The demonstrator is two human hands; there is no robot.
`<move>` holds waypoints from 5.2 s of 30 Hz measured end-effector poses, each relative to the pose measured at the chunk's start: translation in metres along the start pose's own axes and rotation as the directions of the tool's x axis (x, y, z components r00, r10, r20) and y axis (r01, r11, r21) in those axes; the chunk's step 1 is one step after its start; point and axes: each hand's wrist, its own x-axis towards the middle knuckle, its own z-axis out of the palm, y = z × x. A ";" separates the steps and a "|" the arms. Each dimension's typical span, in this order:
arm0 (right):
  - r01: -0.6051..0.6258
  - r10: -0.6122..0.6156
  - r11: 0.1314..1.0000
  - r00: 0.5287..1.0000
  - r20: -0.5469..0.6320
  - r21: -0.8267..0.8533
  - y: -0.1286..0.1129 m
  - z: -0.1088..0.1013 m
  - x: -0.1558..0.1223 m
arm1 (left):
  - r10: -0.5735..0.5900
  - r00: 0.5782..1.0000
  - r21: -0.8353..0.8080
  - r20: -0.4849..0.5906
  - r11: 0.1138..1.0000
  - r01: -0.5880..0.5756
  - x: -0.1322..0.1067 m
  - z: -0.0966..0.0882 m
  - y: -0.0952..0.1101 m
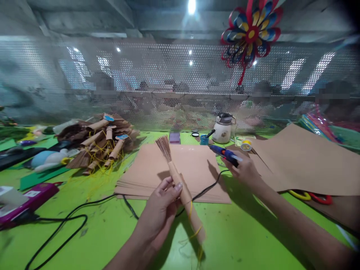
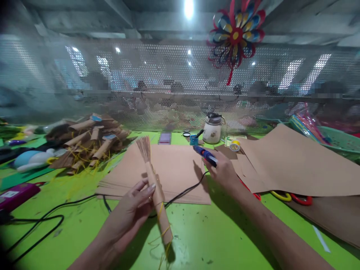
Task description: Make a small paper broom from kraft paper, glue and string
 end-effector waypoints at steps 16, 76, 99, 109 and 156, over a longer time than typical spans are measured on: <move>0.241 -0.134 0.916 0.937 0.323 -0.321 0.023 0.074 0.055 | 0.036 0.997 0.043 0.064 0.998 -0.038 0.007 -0.014 -0.017; -0.017 0.019 0.997 0.999 -0.026 0.076 -0.180 0.001 -0.132 | 0.108 0.989 -0.085 -0.097 0.989 -0.117 -0.056 -0.009 -0.064; 0.352 -0.365 0.931 0.875 0.319 0.101 -0.103 0.001 -0.107 | 0.106 0.515 0.525 0.851 -0.217 -0.823 -0.027 -0.058 -0.013; 0.423 -0.442 0.897 0.838 0.320 0.131 -0.098 0.000 -0.100 | -0.044 0.514 0.496 0.856 -0.209 -0.843 -0.013 -0.062 -0.011; 0.109 -0.293 0.909 0.854 0.431 0.403 -0.104 -0.011 -0.106 | -0.038 0.525 0.485 0.850 -0.332 -0.809 -0.034 -0.074 -0.024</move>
